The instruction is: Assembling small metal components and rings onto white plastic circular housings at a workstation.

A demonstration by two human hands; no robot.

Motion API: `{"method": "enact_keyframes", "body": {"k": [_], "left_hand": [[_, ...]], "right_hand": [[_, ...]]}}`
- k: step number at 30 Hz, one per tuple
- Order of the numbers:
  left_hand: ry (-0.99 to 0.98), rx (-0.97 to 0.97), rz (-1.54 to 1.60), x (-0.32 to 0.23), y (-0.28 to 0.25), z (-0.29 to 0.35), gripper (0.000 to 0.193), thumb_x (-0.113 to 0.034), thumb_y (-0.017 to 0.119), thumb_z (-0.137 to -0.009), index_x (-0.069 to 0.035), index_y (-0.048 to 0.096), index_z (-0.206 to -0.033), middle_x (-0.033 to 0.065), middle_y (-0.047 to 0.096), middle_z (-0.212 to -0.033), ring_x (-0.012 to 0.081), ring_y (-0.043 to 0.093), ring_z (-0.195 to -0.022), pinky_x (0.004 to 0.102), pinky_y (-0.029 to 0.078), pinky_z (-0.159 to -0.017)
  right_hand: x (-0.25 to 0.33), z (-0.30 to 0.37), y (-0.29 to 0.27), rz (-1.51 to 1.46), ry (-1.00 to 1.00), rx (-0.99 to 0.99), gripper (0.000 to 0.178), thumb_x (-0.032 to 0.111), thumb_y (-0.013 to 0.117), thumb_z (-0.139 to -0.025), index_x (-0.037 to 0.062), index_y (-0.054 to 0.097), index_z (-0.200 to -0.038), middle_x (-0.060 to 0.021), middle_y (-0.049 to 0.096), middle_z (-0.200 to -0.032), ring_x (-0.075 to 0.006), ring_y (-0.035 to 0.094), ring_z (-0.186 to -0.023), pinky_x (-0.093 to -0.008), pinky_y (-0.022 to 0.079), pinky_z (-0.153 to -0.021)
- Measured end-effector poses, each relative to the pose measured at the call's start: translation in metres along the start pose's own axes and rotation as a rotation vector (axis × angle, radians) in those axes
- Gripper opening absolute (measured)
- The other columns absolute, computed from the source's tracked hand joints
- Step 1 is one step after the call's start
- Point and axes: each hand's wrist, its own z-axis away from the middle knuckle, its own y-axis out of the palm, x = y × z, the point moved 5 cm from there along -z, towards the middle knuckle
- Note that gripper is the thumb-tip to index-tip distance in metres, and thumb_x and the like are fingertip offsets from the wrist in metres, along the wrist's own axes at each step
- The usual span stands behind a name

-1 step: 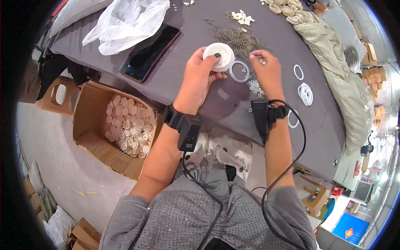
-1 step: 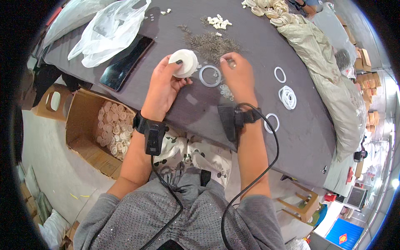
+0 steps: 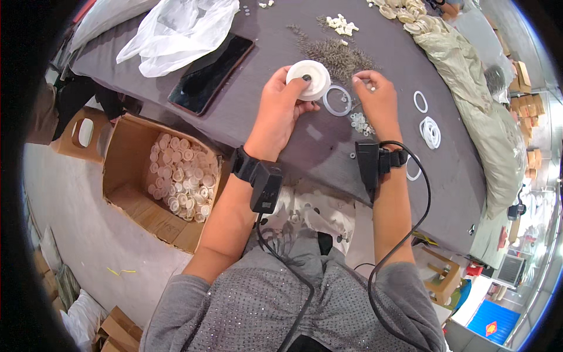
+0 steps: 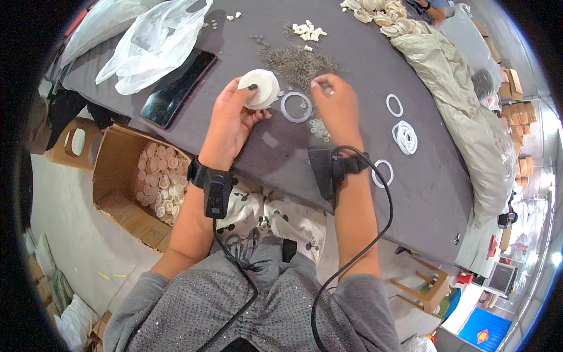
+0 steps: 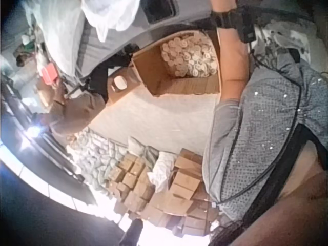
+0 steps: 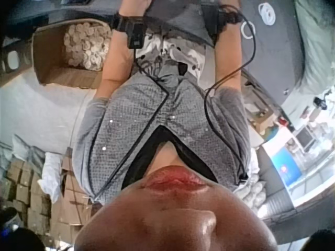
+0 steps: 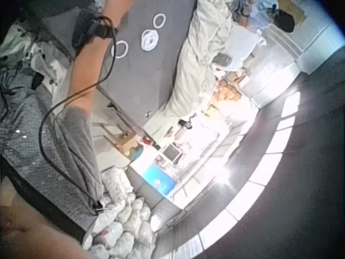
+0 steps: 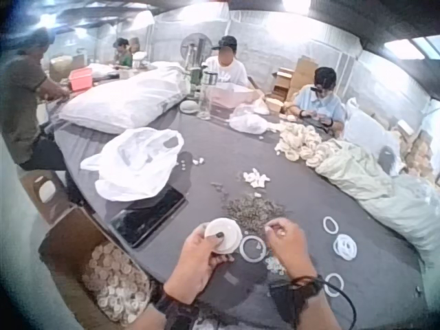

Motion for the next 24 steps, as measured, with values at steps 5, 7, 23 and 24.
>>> {"method": "enact_keyframes", "body": {"k": [5,7,23,24], "left_hand": [[0.005,0.008,-0.02,0.0,0.002,0.0,0.023,-0.008,0.047,-0.083,0.0,0.046,-0.104,0.01,0.056,-0.087,0.0118,0.051,-0.063,0.025,0.047,-0.059],[0.009,0.011,-0.022,0.001,0.001,-0.001,0.023,-0.008,0.046,-0.083,0.0,0.046,-0.104,0.01,0.056,-0.088,0.0119,0.051,-0.063,0.0248,0.047,-0.058],[0.172,-0.204,0.429,-0.012,-0.029,0.002,0.028,-0.03,0.039,-0.085,-0.008,0.052,-0.097,0.0041,0.057,-0.09,0.0156,0.052,-0.076,0.0315,0.042,-0.061],[0.167,-0.237,0.451,-0.014,-0.029,0.005,0.029,-0.031,0.04,-0.084,-0.008,0.052,-0.096,0.0039,0.057,-0.089,0.0166,0.051,-0.076,0.0323,0.042,-0.061]], "right_hand": [[-0.001,0.0,0.005,-0.049,0.052,0.134,0.023,0.021,0.064,-0.072,0.0053,0.061,-0.089,-0.0093,0.058,-0.068,-0.0197,0.056,-0.063,-0.0301,0.043,-0.06],[0.0,0.001,0.012,-0.048,0.061,0.182,0.024,0.021,0.065,-0.071,0.0057,0.061,-0.09,-0.0079,0.057,-0.066,-0.0183,0.055,-0.061,-0.0298,0.042,-0.059],[0.062,0.001,0.038,0.054,-0.251,0.309,0.034,0.029,0.066,-0.068,0.0066,0.059,-0.092,-0.0116,0.058,-0.074,-0.0251,0.056,-0.068,-0.0337,0.043,-0.061],[0.063,-0.002,0.042,0.121,-0.302,0.283,0.034,0.029,0.066,-0.068,0.0066,0.059,-0.092,-0.013,0.059,-0.079,-0.0267,0.057,-0.072,-0.0348,0.043,-0.064]]}}
